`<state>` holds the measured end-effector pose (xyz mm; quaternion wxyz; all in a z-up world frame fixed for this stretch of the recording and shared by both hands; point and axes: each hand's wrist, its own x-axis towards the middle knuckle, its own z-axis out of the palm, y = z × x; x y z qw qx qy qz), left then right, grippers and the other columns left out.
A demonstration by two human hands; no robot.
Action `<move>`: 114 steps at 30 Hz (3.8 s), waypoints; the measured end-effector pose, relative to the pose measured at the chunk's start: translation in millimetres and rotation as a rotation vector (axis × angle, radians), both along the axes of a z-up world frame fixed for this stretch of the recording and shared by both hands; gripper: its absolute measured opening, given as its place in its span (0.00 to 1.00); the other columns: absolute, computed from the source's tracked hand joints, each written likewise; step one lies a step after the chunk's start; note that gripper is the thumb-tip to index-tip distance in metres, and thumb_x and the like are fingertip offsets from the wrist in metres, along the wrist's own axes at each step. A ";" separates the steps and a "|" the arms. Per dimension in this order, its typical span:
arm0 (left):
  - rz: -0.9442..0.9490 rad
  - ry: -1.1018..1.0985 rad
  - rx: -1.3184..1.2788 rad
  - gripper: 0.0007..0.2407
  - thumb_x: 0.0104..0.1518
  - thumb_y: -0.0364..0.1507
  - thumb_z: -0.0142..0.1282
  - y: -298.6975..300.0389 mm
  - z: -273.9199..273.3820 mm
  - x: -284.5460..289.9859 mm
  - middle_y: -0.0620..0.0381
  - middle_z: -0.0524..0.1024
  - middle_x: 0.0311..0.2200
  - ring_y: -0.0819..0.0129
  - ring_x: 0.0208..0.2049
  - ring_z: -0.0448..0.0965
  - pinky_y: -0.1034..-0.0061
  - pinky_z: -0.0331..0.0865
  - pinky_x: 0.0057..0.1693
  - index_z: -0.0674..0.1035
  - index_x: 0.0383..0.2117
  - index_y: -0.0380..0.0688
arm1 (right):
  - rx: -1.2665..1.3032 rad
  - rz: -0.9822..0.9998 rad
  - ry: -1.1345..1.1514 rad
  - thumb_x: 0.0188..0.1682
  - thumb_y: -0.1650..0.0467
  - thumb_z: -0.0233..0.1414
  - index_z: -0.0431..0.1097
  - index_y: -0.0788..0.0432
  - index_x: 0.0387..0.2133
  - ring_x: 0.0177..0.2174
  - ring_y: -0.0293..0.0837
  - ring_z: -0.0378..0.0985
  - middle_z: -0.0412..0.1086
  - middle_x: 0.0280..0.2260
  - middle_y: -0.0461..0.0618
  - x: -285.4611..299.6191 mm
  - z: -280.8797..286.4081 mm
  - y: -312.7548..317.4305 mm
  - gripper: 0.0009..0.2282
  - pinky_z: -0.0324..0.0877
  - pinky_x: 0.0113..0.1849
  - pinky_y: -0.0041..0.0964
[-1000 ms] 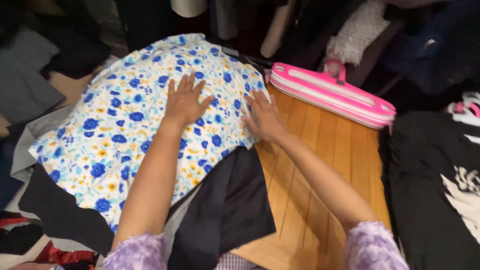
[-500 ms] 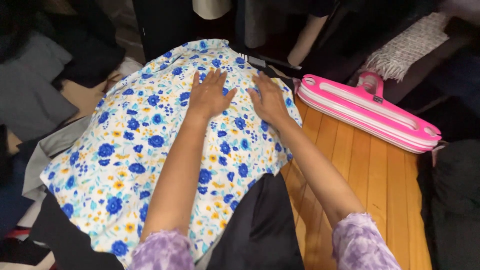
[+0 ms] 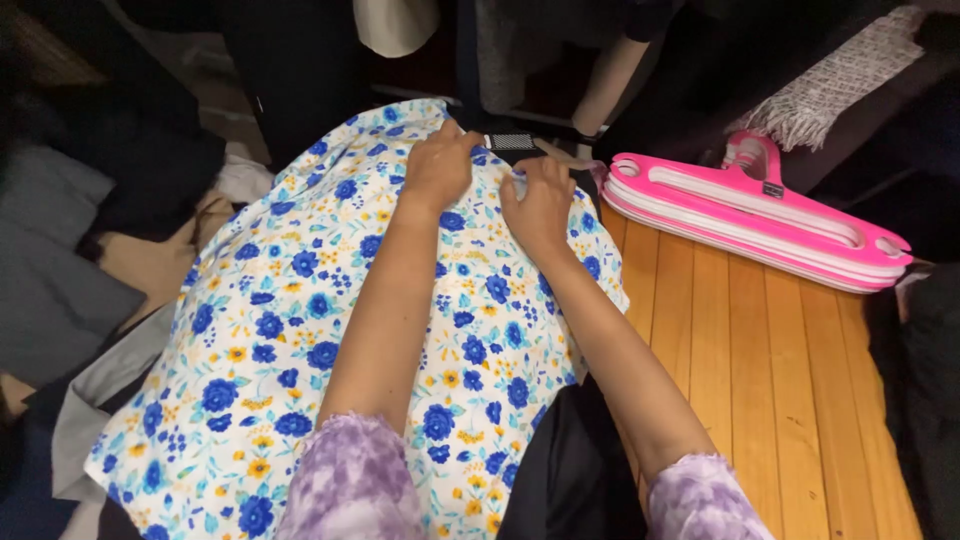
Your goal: The person folds a black t-shirt with a white graphic and places it on a wooden surface. They then fold a white floral-patterned top and place it on a pink hanger.
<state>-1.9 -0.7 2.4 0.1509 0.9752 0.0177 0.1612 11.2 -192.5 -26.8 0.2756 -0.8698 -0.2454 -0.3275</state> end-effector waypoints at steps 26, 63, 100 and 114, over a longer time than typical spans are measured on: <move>0.238 -0.762 -0.546 0.08 0.50 0.22 0.55 61.0 16.2 -60.1 0.51 0.76 0.27 0.43 0.36 0.80 0.60 0.70 0.46 0.79 0.34 0.53 | 0.200 0.437 -0.138 0.46 0.76 0.58 0.66 0.60 0.32 0.48 0.60 0.75 0.72 0.41 0.55 -44.2 42.2 -53.8 0.07 0.62 0.53 0.54; 0.525 -0.163 -0.560 0.13 0.55 0.40 0.59 -185.9 2.3 -217.8 0.42 0.82 0.33 0.37 0.45 0.80 0.47 0.72 0.53 0.86 0.38 0.49 | -0.090 0.194 -0.454 0.51 0.63 0.57 0.62 0.50 0.20 0.16 0.45 0.75 0.63 0.12 0.47 -50.3 -23.8 -266.2 0.13 0.69 0.21 0.35; -0.049 -0.370 -0.443 0.13 0.59 0.35 0.58 -390.9 -65.9 -93.4 0.46 0.78 0.38 0.45 0.41 0.81 0.54 0.75 0.48 0.75 0.44 0.44 | -0.203 -0.093 0.112 0.47 0.70 0.60 0.70 0.60 0.44 0.43 0.61 0.72 0.64 0.41 0.57 -59.9 -13.9 -520.6 0.14 0.69 0.43 0.50; -0.914 -0.178 -0.212 0.15 0.55 0.17 0.50 -427.4 -55.0 -128.5 0.53 0.83 0.40 0.57 0.47 0.81 0.65 0.73 0.50 0.83 0.43 0.47 | -0.317 0.007 0.446 0.51 0.67 0.55 0.61 0.61 0.59 0.57 0.69 0.66 0.58 0.62 0.69 -84.7 -2.9 -489.4 0.23 0.67 0.53 0.61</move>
